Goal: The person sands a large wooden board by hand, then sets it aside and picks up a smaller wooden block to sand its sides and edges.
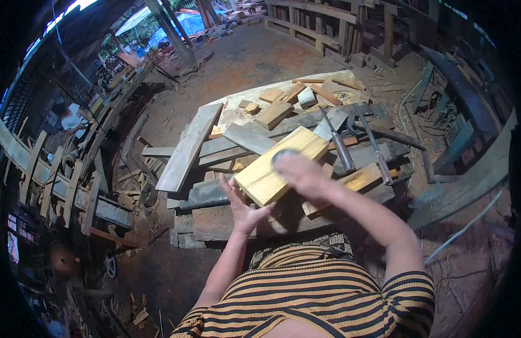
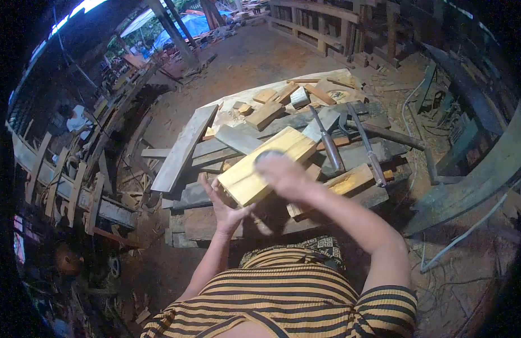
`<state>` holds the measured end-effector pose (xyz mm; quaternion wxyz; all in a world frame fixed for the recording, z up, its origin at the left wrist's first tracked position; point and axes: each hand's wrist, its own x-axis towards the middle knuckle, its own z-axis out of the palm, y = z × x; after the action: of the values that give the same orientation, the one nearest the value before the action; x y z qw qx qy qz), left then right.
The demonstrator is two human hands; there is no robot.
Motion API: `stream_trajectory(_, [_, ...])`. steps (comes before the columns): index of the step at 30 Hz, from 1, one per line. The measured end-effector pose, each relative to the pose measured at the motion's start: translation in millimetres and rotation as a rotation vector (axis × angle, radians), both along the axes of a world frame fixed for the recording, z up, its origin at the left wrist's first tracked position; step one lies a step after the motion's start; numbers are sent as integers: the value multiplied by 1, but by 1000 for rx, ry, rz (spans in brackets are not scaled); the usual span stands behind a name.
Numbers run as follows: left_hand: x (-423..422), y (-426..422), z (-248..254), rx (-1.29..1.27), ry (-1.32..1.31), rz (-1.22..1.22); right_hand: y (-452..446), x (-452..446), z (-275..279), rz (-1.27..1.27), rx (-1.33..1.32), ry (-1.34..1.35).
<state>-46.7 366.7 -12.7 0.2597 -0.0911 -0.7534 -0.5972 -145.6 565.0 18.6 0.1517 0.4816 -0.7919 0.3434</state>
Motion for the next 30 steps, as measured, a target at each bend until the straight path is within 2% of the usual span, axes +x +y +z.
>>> stream_trajectory(1, [1,0,0,3,0,0,10,-26,-13,-118,-18,-101])
stream_trajectory(3, [1,1,1,-110,8,58,27,-66,-41,-459,56,-23])
stream_trajectory(6, [-2,0,-1,-88,17,44,7,-68,-48,-539,6,34])
stream_trajectory(8, [-2,1,0,-59,7,39,-22,-38,-13,-236,11,-114])
stream_trajectory(9, [-2,1,0,-28,-4,34,-39,-16,-6,-99,-27,4])
stream_trajectory(10, [-2,1,-1,-32,-10,38,-55,5,6,8,72,-15])
stream_trajectory(11, [-2,0,-2,-156,19,96,-66,27,6,83,-152,206])
stream_trajectory(12, [-3,-1,-3,-280,49,156,-66,33,16,132,-16,50])
stream_trajectory(13, [-2,-1,-2,-284,45,163,-67,37,23,182,123,-105])
stream_trajectory(15, [0,1,-1,-28,3,41,-65,-2,4,232,63,-39])
stream_trajectory(17, [2,1,-1,-23,-10,47,-44,-48,5,-80,323,-272])
stream_trajectory(18, [2,1,-2,-46,-5,58,-26,-71,-21,-193,124,-224])
stream_trajectory(19, [1,2,-2,-69,1,66,-10,-82,-17,-371,228,-246])
stream_trajectory(20, [1,2,-2,-81,-9,60,-3,-92,-28,-540,165,-224])
stream_trajectory(23, [0,2,-1,-83,-21,77,0,-99,-23,-558,273,-326])
stream_trajectory(24, [-1,2,-2,-83,-22,75,-10,-101,-42,-475,237,-169])
stream_trajectory(25, [-1,2,-4,-65,-8,70,-22,-66,-3,-378,210,-368])
stream_trajectory(27, [-2,1,-8,-46,-5,69,-45,-24,-2,-43,136,-78])
stream_trajectory(28, [-3,0,-10,-39,34,37,-54,6,17,50,222,-106])
stream_trajectory(29, [-3,-1,-11,-34,74,4,-60,25,3,145,100,-5])
stream_trajectory(30, [-1,1,-8,-253,39,179,-56,37,12,150,129,-57])
